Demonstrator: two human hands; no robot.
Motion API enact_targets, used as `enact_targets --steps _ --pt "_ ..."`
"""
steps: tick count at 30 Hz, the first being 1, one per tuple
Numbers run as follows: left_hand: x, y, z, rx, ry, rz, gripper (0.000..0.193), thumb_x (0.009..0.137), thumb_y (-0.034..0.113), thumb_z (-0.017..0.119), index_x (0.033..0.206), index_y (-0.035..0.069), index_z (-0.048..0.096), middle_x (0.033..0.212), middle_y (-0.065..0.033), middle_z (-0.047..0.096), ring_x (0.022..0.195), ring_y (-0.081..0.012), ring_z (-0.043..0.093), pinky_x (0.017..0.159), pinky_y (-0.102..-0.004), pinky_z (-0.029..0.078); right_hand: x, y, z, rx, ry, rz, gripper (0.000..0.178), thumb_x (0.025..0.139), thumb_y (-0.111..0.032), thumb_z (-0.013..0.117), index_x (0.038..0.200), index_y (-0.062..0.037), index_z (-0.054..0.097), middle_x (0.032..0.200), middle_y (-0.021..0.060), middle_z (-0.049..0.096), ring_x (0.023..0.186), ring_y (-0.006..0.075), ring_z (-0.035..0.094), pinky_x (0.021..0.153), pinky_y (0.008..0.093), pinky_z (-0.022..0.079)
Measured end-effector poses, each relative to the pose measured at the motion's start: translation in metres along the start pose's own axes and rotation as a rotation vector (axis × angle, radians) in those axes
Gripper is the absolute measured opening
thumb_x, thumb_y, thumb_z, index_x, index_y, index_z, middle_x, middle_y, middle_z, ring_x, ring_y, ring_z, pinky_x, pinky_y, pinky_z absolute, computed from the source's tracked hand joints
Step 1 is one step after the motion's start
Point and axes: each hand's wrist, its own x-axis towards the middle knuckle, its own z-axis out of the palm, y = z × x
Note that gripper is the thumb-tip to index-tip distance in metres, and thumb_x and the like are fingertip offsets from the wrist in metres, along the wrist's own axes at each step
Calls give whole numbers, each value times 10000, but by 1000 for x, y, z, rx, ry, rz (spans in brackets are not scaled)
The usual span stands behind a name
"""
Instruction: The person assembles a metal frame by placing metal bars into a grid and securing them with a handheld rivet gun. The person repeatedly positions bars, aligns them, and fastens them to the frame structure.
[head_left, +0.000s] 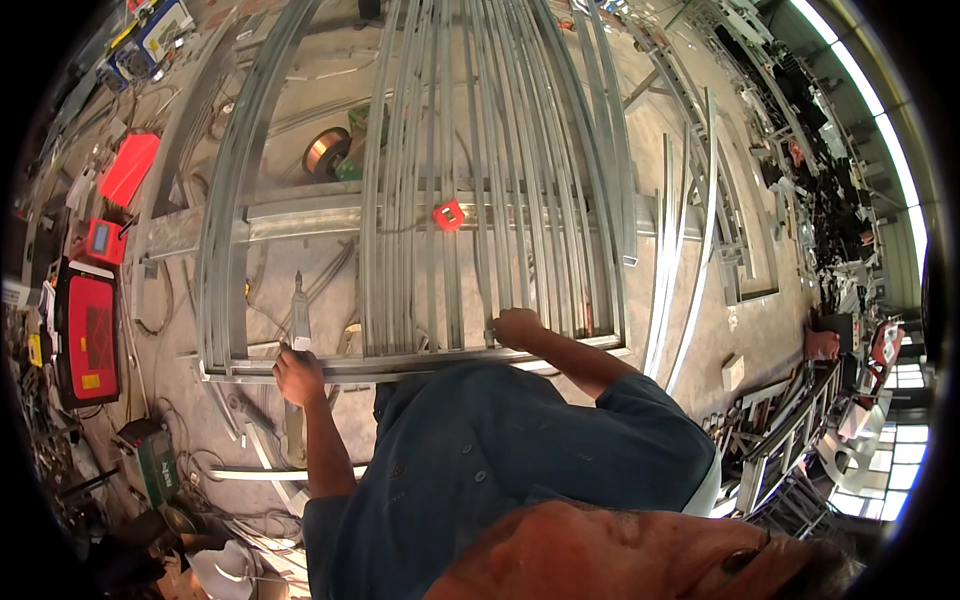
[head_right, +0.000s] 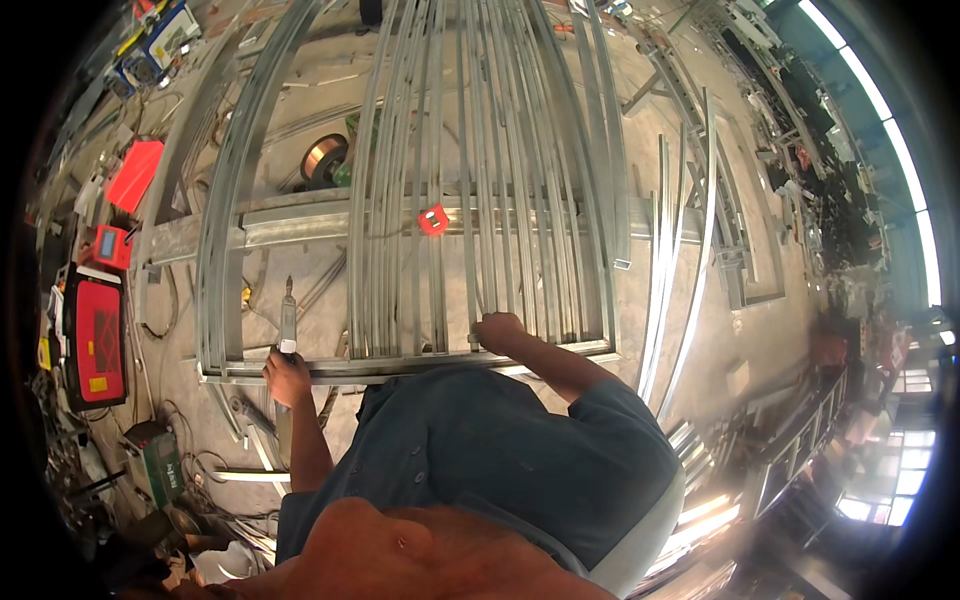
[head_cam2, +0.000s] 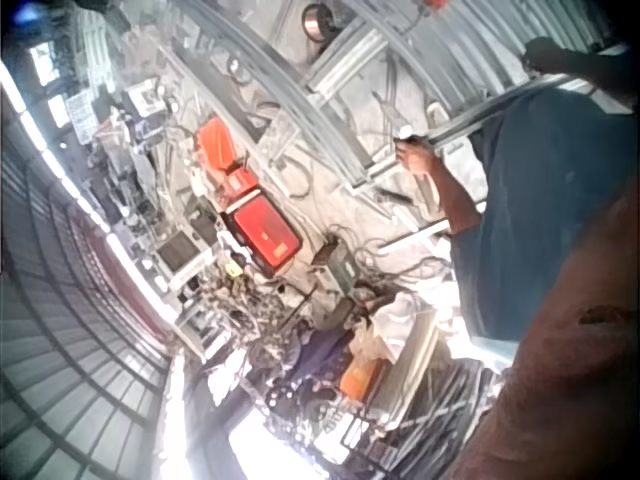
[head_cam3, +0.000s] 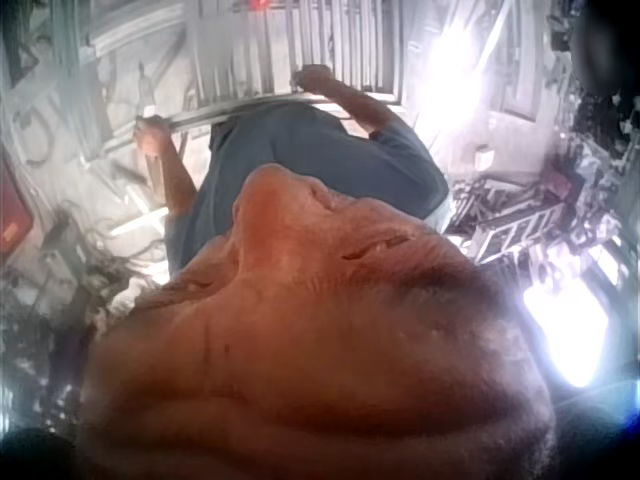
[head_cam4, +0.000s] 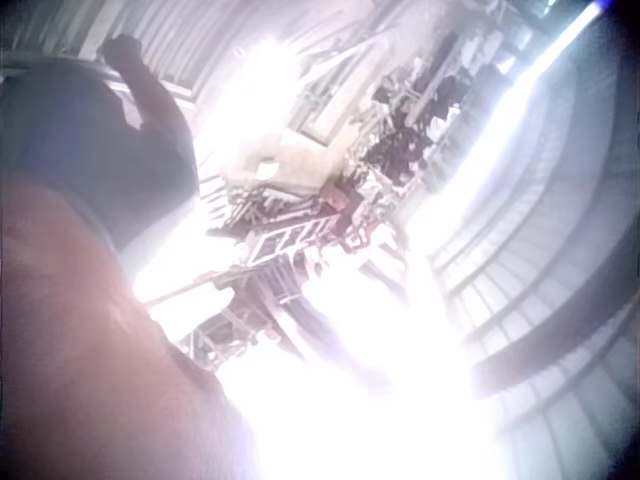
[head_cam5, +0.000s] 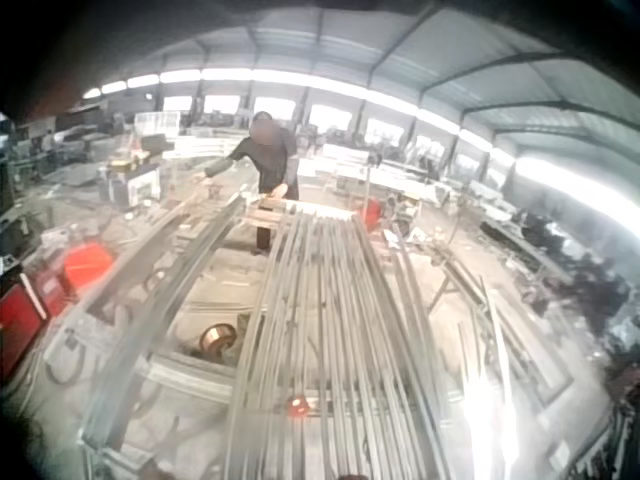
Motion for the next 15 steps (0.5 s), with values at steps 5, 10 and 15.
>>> enact_targets --steps 5,10,15 --pt "-1 4 -2 10 36 -4 537 828 276 684 1327 102 588 1061 -95 665 979 -332 626 834 -457 544 5 2 12 -1 63 -25 252 890 -290 603 1004 -110 737 993 154 713 958 364 710 797 508 580" --pt "-1 0 0 10 89 20 525 821 274 687 1310 109 596 1047 -90 670 957 -326 634 809 -456 550 10 -1 15 -36 18 -2 252 900 -267 598 1021 -98 740 1014 158 719 983 364 712 807 502 581" --pt "0 0 0 5 78 15 467 819 273 687 1251 112 610 1032 -87 674 945 -329 640 798 -459 552 9 -3 11 -48 6 -1 250 900 -252 601 1036 -96 741 1016 159 719 978 362 716 799 499 585"
